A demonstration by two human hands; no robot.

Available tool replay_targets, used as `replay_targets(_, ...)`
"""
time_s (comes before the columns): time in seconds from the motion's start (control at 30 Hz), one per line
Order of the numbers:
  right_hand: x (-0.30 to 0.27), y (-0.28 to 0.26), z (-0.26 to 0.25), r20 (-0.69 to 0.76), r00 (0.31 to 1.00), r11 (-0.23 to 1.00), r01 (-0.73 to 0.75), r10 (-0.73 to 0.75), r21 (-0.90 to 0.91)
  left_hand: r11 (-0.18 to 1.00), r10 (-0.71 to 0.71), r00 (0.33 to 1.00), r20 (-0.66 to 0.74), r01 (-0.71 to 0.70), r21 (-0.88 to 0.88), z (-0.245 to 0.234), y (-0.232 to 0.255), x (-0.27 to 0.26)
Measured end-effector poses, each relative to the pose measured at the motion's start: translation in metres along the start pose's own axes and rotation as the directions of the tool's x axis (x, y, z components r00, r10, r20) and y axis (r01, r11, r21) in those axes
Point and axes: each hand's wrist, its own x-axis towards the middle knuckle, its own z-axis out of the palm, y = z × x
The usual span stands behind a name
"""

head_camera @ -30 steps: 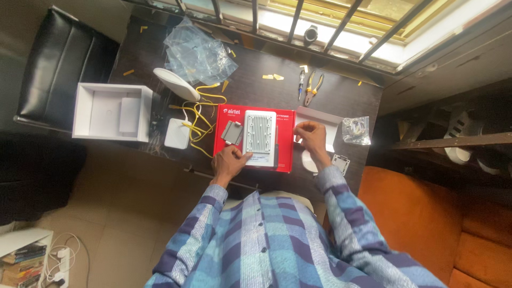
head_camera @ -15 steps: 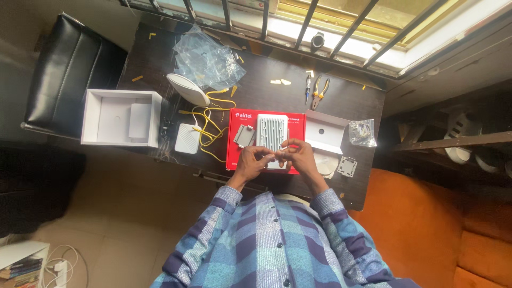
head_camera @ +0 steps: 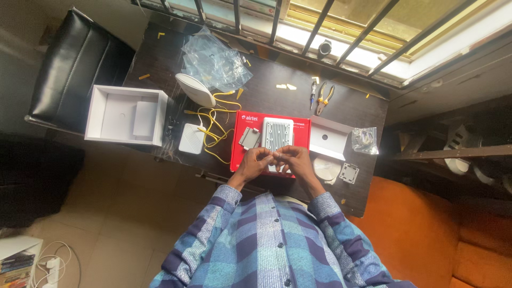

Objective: The person unboxes a white electronic device and uses a screwdriver to attach a metal bracket to its back. They then open a small plastic bag and place the mounting hardware into a white box on the table.

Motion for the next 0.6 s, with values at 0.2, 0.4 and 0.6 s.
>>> replay_targets(0.2,0.009,0.005,0.006,-0.014,0.991,0.989,0.132,-0.131,0.062,0.966,-0.022,0.999,0.046,0.033,-0.256,0.0,-0.001,0.003)
replay_targets(0.4,0.014,0.015,0.009,0.014,0.989,0.979,0.142,-0.146,0.147,0.915,-0.078,0.99,0.117,0.118,-0.385,0.001,-0.005,-0.002)
replay_targets(0.6,0.012,0.015,0.007,0.036,0.962,0.963,0.27,-0.269,-0.017,0.884,-0.123,0.978,0.167,0.185,-0.429,-0.004,-0.022,0.005)
